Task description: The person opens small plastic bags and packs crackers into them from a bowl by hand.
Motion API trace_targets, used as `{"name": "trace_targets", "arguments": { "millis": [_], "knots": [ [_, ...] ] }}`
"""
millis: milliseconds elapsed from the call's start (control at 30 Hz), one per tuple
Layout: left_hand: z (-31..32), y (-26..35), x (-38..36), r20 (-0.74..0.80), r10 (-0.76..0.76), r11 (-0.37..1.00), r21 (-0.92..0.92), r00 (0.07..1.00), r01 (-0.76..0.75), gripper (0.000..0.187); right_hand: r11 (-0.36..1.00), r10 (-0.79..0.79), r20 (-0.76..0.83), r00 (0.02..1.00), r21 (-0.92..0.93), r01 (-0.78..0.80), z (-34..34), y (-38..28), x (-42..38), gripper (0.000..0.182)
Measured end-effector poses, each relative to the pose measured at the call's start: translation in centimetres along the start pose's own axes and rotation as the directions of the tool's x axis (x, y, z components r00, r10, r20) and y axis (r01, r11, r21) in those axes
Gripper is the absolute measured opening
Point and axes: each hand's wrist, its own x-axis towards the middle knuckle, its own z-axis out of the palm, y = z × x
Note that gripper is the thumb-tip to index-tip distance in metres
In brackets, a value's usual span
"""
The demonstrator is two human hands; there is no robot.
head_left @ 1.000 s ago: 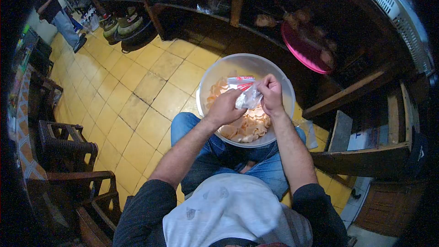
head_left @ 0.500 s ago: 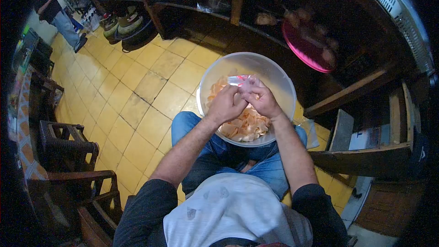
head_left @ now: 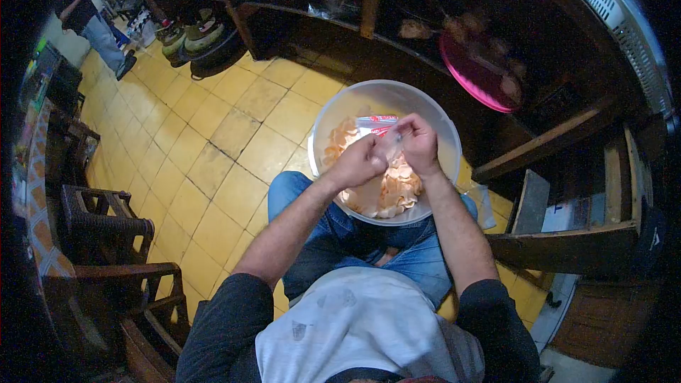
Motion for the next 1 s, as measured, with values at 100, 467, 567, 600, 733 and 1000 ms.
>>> {"name": "trace_targets", "arguments": {
  "millis": [100,467,567,600,733,1000],
  "knots": [
    [0.0,-0.4,0.1,-0.044,0.107,0.937,-0.33,0.993,-0.115,0.039,0.973,0.135,-0.156,0.978,0.207,-0.101,-1.1,-0.2,0.9,0.012],
    [-0.9,2.6,-1.5,0.014,-0.014,0.965,-0.26,1.0,0.017,0.032,0.927,0.363,0.16,0.918,-0.163,-0.338,-2.5,-2.3,2.2,0.012],
    [-1.3,2.2,-1.4,0.065,-0.098,0.976,-0.19,0.993,0.109,0.032,0.999,0.045,-0.116,0.992,-0.01,-0.047,-3.0,-2.4,2.1,0.008],
    [-1.3,1.9,-1.3,0.062,-0.096,0.976,-0.189,0.993,0.106,0.032,0.998,0.06,-0.023,0.998,0.035,-0.059,-2.6,-4.5,1.3,0.013],
    [-1.5,2.6,-1.5,0.133,-0.053,0.952,-0.294,0.99,0.09,0.03,0.631,-0.241,0.524,0.817,-0.555,0.542,-2.0,-6.4,0.5,0.023],
    [-1.5,1.6,-1.2,0.233,-0.067,0.944,-0.301,0.97,0.137,0.03,0.999,0.047,-0.038,0.998,-0.009,-0.047,-4.0,-4.3,2.4,0.024]
  ]
}}
